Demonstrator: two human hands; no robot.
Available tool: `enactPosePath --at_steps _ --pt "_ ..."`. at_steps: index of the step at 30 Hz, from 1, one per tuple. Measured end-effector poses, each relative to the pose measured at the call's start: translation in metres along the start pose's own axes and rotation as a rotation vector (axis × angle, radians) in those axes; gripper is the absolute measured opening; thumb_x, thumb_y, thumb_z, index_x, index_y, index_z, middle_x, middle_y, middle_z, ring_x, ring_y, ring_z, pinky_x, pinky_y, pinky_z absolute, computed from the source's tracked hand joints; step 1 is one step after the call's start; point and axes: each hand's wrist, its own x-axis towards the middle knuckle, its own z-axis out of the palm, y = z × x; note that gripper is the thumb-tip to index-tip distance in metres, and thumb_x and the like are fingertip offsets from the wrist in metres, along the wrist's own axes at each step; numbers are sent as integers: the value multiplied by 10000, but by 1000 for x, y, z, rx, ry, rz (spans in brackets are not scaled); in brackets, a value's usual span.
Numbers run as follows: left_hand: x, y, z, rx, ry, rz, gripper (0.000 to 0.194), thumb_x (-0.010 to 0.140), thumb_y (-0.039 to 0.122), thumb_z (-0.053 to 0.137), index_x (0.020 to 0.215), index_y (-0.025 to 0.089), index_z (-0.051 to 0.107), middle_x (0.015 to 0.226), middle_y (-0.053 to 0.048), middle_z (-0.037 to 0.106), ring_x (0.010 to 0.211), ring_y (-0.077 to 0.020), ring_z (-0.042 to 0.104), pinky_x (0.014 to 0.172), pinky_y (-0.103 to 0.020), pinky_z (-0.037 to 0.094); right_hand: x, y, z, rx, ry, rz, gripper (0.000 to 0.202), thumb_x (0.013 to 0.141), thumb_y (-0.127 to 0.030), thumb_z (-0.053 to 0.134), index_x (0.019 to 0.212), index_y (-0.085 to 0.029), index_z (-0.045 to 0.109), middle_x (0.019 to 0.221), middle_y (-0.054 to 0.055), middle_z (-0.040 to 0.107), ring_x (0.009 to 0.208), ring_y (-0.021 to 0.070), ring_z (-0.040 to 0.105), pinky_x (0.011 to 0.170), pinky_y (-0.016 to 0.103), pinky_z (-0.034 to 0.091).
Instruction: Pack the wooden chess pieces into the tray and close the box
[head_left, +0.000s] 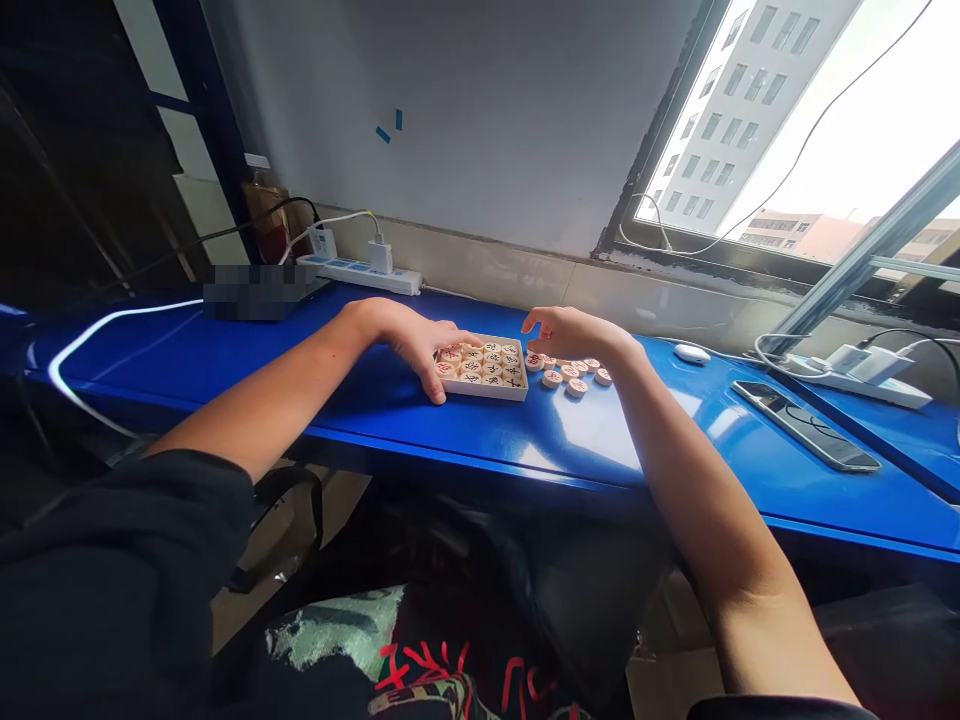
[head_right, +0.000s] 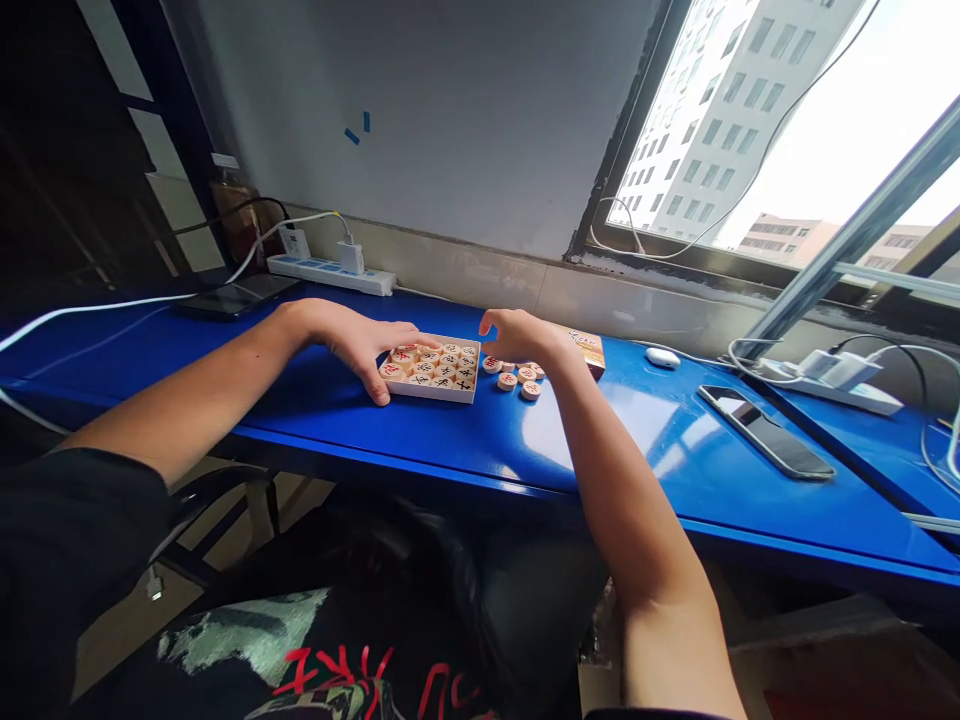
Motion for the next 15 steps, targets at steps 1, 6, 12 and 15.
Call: enactPosePath --at_steps 1,6,12,15 --pt "0 0 0 1 0 -3 1277 444 674 716 1510 307 114 1470 -65 360 1312 -367 340 1080 -394 290 0 -1 1 -6 -32 15 383 813 -314 562 1191 -248 570 1080 50 659 817 167 622 595 231 432" --pt "0 1 0 24 -6 -2 1258 454 679 709 1507 298 134 1468 -70 356 1321 -366 321 1084 -396 283 -1 -4 -1 16 -80 19 365 814 -304 547 1175 -258 577 1085 44 659 812 163 622 563 220 418" --pt "0 0 -1 31 -6 10 1252 468 692 707 1507 297 131 1469 -74 337 1306 -356 339 1081 -396 279 -3 -9 -1 -26 74 -54 314 837 -275 520 1132 -214 609 1064 68 665 828 166 609 623 228 402" --pt "3 -4 0 6 4 14 1228 454 674 721 1496 330 169 1441 -52 383 1288 -372 360 1075 -412 280 -4 -26 7 -17 169 -195 283 828 -284 530 1083 -206 626 966 49 680 791 165 598 630 236 387"
